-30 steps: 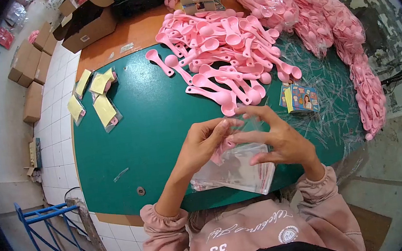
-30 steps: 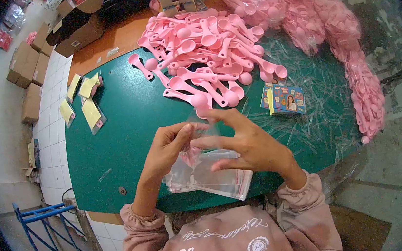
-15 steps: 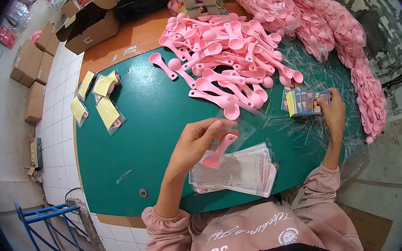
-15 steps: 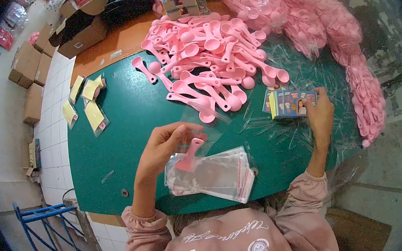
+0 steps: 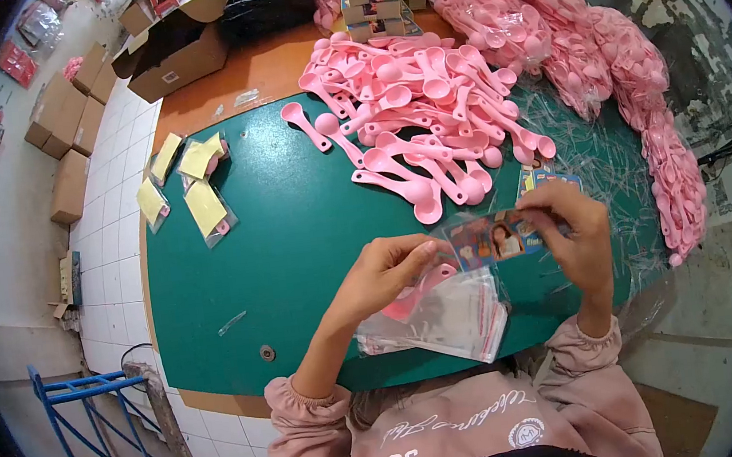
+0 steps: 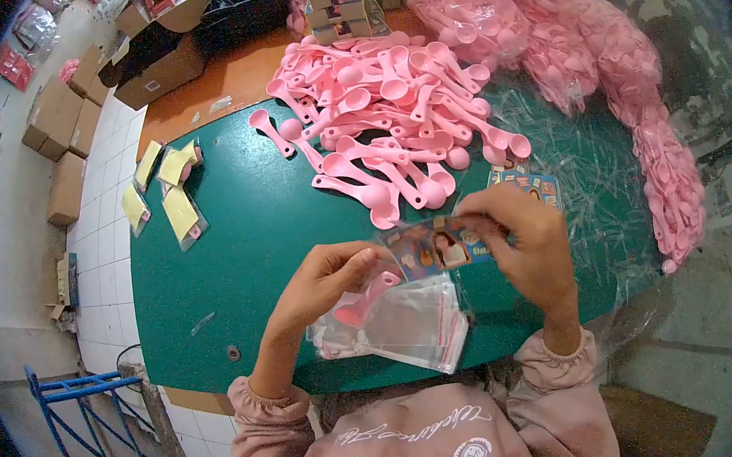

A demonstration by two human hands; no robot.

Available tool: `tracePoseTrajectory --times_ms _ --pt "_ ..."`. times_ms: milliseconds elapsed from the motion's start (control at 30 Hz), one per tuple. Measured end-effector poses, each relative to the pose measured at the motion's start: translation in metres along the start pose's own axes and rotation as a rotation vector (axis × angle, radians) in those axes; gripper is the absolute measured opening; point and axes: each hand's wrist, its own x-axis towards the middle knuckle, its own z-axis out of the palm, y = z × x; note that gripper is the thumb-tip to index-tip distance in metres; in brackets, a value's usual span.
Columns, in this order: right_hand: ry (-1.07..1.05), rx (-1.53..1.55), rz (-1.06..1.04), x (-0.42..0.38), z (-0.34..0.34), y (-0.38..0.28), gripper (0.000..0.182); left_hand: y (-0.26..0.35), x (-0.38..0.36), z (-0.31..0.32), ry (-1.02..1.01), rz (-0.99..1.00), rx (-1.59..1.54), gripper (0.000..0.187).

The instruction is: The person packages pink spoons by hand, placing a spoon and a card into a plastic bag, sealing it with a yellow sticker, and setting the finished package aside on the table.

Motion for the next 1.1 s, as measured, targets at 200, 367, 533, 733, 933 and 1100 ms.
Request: tracePoseTrajectory --times_ms 200,367,533,733,933,1100 --pt "-0.335 -0.091 -0.107 0.003 -0.001 -0.007 0.015 0.0 -0.002 0.007 -0.1 -0.013 0.22 0.028" --pt "-0.676 0.085 0.054 0.001 0.026 0.0 0.02 -0.002 -0.003 0.015 -0.145 0.093 0.33 0.032" --pt "-0.675 0.214 -0.07 -0.01 0.038 0.021 0.018 0.01 -0.008 0.018 -0.037 -0.041 0.524 0.067" --pt "-0.46 0.402 0.402 -0.016 0.022 0.037 0.036 0.008 -0.031 -0.026 -0.224 0.128 0.306 0.068" --pt "-0.581 0.48 0.424 -0.018 0.019 0.034 0.029 0.016 -0.037 -0.022 -0.168 -0.014 0.199 0.062" --pt "-0.397 0.174 0.444 -0.026 0.031 0.016 0.024 -0.015 -0.047 0.026 0.331 0.12 0.259 0.059"
